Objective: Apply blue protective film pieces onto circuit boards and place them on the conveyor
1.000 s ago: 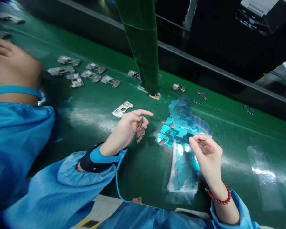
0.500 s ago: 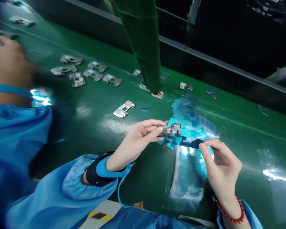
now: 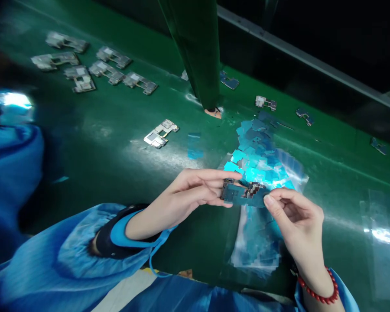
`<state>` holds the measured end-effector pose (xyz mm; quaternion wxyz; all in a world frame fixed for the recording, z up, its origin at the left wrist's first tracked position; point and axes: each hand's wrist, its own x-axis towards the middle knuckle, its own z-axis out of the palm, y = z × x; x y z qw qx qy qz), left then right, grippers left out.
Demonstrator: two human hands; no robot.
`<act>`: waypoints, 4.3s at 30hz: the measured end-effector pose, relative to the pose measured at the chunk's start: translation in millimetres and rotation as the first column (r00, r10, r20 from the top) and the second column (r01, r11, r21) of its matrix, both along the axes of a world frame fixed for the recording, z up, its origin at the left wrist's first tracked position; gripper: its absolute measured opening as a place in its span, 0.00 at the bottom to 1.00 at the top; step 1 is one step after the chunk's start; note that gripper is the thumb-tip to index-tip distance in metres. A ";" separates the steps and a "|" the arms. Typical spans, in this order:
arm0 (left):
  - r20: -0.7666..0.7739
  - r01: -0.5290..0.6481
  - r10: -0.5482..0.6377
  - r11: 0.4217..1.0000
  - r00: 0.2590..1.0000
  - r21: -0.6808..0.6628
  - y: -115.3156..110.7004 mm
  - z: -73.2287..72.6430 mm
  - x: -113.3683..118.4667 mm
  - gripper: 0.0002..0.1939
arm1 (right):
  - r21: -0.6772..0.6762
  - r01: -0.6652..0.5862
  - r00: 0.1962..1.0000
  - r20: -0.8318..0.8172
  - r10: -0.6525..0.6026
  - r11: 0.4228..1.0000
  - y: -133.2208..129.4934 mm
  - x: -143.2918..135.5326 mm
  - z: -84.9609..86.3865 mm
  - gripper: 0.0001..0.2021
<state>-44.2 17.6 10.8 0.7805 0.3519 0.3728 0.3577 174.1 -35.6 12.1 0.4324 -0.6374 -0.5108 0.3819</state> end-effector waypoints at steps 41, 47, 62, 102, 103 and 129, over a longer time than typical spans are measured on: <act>0.033 0.070 -0.068 0.995 0.997 -0.067 -2.4 4.6 -0.8 0.17 | -0.004 -0.012 0.979 0.205 0.013 1.000 0.2 -9.5 8.5 0.02; 0.060 0.075 -0.069 0.992 0.996 -0.104 -1.7 3.0 -1.1 0.18 | -0.010 -0.008 0.978 0.209 0.010 1.000 -1.4 -9.1 8.7 0.02; 0.066 0.091 -0.086 0.994 0.994 -0.067 -1.9 4.2 -1.1 0.18 | -0.002 -0.026 0.980 0.195 0.026 1.000 1.2 -11.0 10.6 0.02; -0.127 0.055 -0.047 0.997 0.991 0.060 -3.3 0.6 2.3 0.15 | 0.023 -0.073 0.986 0.154 0.069 0.997 1.8 -13.0 11.1 0.04; -0.127 0.053 -0.045 0.997 0.991 0.060 -3.3 0.2 2.0 0.15 | 0.027 -0.075 0.987 0.146 0.071 0.997 2.3 -13.5 10.8 0.05; -0.214 0.024 0.010 0.988 0.977 0.156 -5.6 -0.9 3.4 0.15 | 0.078 -0.088 0.981 0.181 0.073 0.993 3.4 -22.6 16.2 0.06</act>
